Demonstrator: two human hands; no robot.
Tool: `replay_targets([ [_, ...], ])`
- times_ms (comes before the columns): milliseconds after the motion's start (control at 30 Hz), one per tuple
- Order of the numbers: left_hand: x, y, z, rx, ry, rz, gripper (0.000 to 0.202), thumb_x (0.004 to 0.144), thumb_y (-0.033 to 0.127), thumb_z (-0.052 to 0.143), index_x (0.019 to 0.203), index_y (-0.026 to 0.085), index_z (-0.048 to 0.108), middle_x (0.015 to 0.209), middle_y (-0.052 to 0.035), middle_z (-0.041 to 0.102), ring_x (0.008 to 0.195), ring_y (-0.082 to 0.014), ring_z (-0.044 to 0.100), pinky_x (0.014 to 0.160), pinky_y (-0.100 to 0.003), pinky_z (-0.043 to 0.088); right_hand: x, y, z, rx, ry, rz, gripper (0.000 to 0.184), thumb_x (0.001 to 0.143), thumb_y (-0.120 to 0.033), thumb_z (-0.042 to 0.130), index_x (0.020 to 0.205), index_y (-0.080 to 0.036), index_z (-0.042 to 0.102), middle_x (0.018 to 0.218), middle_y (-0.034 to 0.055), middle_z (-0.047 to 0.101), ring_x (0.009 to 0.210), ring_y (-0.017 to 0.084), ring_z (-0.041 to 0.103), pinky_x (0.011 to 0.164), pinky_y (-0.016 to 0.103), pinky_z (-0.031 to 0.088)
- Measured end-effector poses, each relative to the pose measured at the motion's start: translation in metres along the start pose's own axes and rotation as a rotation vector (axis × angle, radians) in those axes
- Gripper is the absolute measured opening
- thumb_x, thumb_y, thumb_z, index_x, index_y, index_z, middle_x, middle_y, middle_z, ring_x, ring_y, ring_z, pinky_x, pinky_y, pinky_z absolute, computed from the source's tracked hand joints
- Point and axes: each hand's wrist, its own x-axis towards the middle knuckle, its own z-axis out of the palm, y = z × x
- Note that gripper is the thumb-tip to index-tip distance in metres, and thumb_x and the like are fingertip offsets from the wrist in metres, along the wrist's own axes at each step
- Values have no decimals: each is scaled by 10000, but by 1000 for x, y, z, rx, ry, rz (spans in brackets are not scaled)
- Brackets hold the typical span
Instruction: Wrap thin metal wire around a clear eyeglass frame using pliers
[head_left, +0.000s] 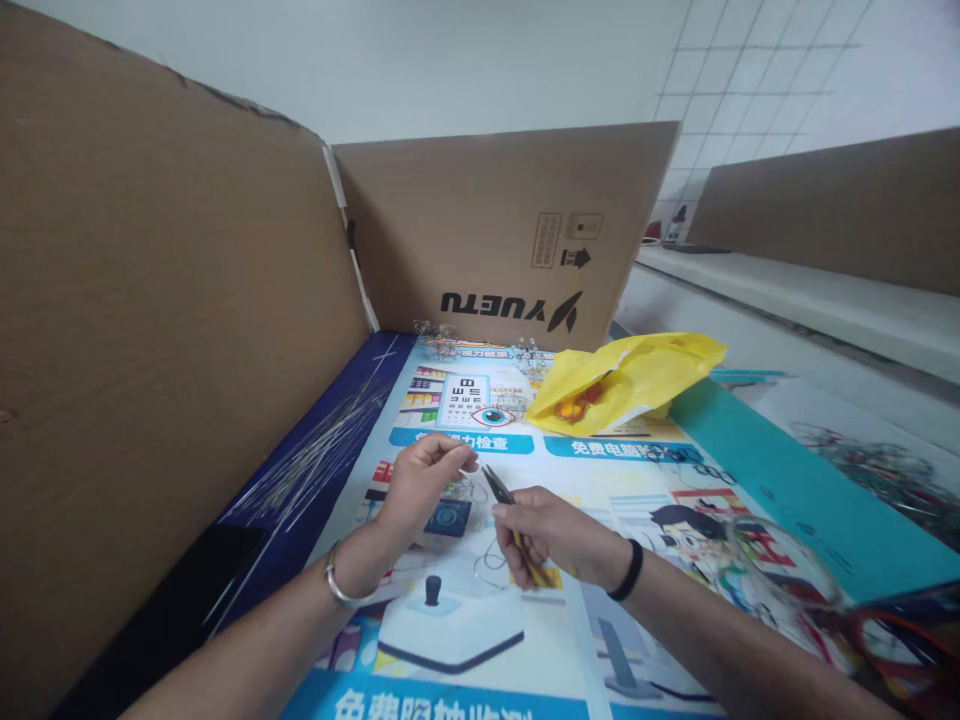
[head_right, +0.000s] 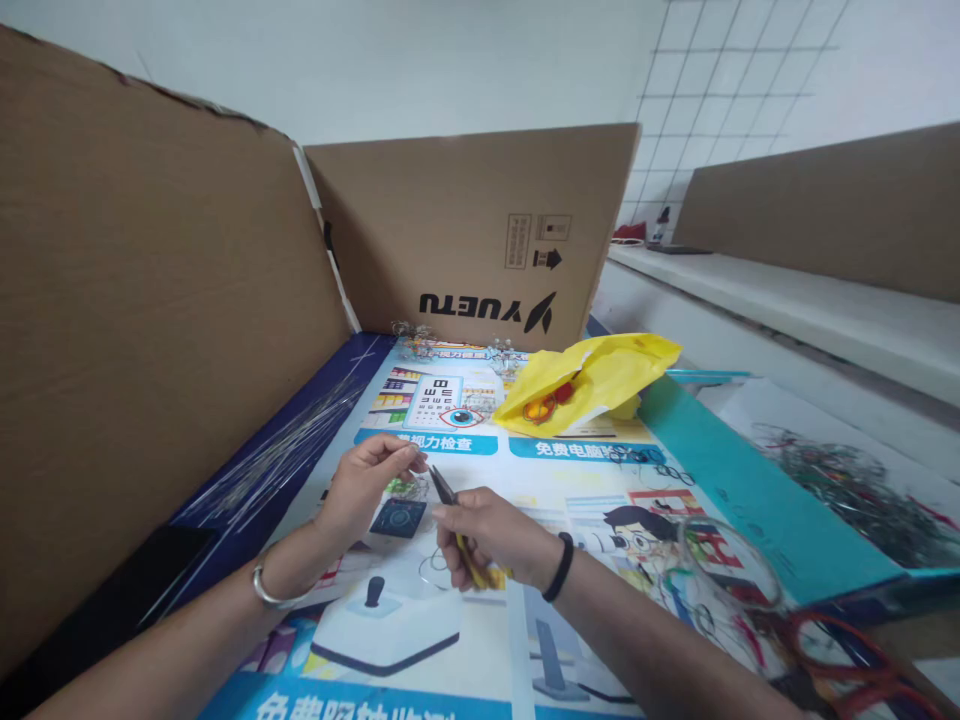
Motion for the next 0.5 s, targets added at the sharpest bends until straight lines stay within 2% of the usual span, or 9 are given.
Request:
replay_targets([
  [100, -4, 3, 3, 23, 19, 13, 168, 739, 311, 597, 707, 146, 607, 688, -25, 656, 672, -128, 598, 596, -222, 463, -1, 1, 8, 39, -62, 33, 400, 744, -531, 504, 672, -137, 503, 472, -5, 562, 373, 113, 547, 319, 163, 285],
  [333, -9, 3, 8, 36, 19, 52, 149, 726, 294, 605, 704, 148, 627, 683, -20, 655, 655, -124, 587, 587, -215, 463, 0, 2, 14, 58, 41, 26, 398, 742, -532, 509, 654, -144, 493, 426, -18, 545, 350, 113, 537, 300, 158, 299],
  [500, -8, 1, 8, 47, 25, 65, 144, 727, 290, 607, 704, 149, 627, 683, -12, 649, 651, -116, 579, 589, -208, 462, 2, 4, 13, 56, 37, 7, 391, 756, -524, 491, 660, -145, 490, 406, -18, 539, 323, 104, 518, 284, 149, 246],
])
